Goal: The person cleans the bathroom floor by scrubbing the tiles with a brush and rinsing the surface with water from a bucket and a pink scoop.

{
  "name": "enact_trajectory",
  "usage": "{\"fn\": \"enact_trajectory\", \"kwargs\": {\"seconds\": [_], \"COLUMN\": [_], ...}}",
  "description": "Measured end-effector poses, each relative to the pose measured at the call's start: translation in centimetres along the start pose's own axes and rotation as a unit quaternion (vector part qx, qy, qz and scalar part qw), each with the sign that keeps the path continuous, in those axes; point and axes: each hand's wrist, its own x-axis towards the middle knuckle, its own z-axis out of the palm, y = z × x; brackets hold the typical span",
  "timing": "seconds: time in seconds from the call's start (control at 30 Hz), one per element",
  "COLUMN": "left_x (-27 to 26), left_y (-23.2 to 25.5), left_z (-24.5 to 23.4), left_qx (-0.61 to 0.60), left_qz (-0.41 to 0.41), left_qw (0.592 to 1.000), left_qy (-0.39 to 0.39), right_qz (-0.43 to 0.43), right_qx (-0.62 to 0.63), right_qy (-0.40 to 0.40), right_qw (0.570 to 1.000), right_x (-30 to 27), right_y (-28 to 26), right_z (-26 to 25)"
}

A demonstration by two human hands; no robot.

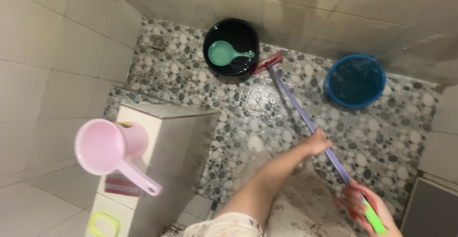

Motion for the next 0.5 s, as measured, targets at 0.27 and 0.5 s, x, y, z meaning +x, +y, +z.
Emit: {"fn": "enact_trajectory", "kwargs": {"seconds": [0.27,0.5], "left_x": [-2.2,-0.6], "left_y": [3.2,6.3], "left_z": [14.9,20.7], "left_qx": [0.11,0.076], "left_qz": [0.076,0.021], "left_qw": [0.98,0.994], "left_qy": [-0.148,-0.08], "right_qz": [0.02,-0.05], "right_qx": [-0.048,-0.119], "right_qy": [-0.055,-0.074], "right_qw": [0.997,0.989], "right_x": [-10.2,-12.9], "right_y": [-2.7,-10.3], "right_z": [-9.9,-14.0]}}
